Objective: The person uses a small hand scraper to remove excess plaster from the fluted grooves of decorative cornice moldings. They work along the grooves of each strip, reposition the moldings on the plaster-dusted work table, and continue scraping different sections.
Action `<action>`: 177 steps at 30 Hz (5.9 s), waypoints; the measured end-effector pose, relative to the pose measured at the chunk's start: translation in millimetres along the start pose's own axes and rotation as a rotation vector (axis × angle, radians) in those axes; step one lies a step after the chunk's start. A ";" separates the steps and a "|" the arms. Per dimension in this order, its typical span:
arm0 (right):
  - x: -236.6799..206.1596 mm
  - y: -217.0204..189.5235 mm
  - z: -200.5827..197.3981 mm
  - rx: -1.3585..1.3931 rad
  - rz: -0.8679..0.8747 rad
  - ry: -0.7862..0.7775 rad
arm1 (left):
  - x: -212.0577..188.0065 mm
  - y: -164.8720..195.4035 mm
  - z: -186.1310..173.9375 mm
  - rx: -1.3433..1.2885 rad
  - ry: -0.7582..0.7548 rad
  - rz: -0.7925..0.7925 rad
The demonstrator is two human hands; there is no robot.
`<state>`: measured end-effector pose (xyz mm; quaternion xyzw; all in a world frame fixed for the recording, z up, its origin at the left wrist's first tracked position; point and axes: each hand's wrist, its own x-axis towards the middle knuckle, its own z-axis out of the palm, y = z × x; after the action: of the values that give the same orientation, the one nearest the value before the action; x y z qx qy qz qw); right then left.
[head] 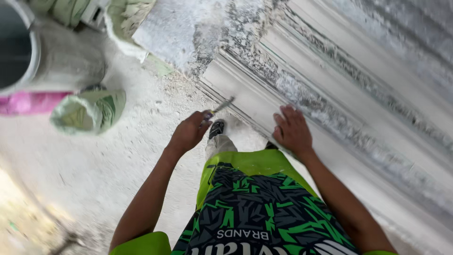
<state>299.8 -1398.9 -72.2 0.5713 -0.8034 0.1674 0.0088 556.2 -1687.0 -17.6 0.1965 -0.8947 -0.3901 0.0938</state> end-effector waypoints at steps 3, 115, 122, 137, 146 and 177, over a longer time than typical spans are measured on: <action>-6.1 -6.8 -5.3 0.046 0.098 0.090 | 35.0 -7.9 -13.6 0.147 -0.328 0.138; -642.1 32.7 -155.5 0.933 1.729 1.168 | -66.8 536.4 537.9 0.693 -1.137 0.818; -746.8 108.0 -177.7 0.976 1.702 0.987 | -128.4 623.4 703.9 0.552 -1.098 0.780; -894.8 244.8 -254.6 1.115 1.485 1.082 | -164.9 705.6 749.7 0.736 -1.054 0.769; -932.7 236.6 -267.1 1.145 1.584 0.855 | -248.7 853.3 935.6 0.449 -1.011 0.759; -1194.7 350.1 -377.3 0.784 1.597 1.116 | -313.2 978.0 1085.9 0.419 -1.006 0.864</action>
<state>325.1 -98.5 -52.1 -0.3199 -0.7183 0.6127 0.0792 218.8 -231.2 -39.8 -0.3679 -0.8840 -0.1805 -0.2251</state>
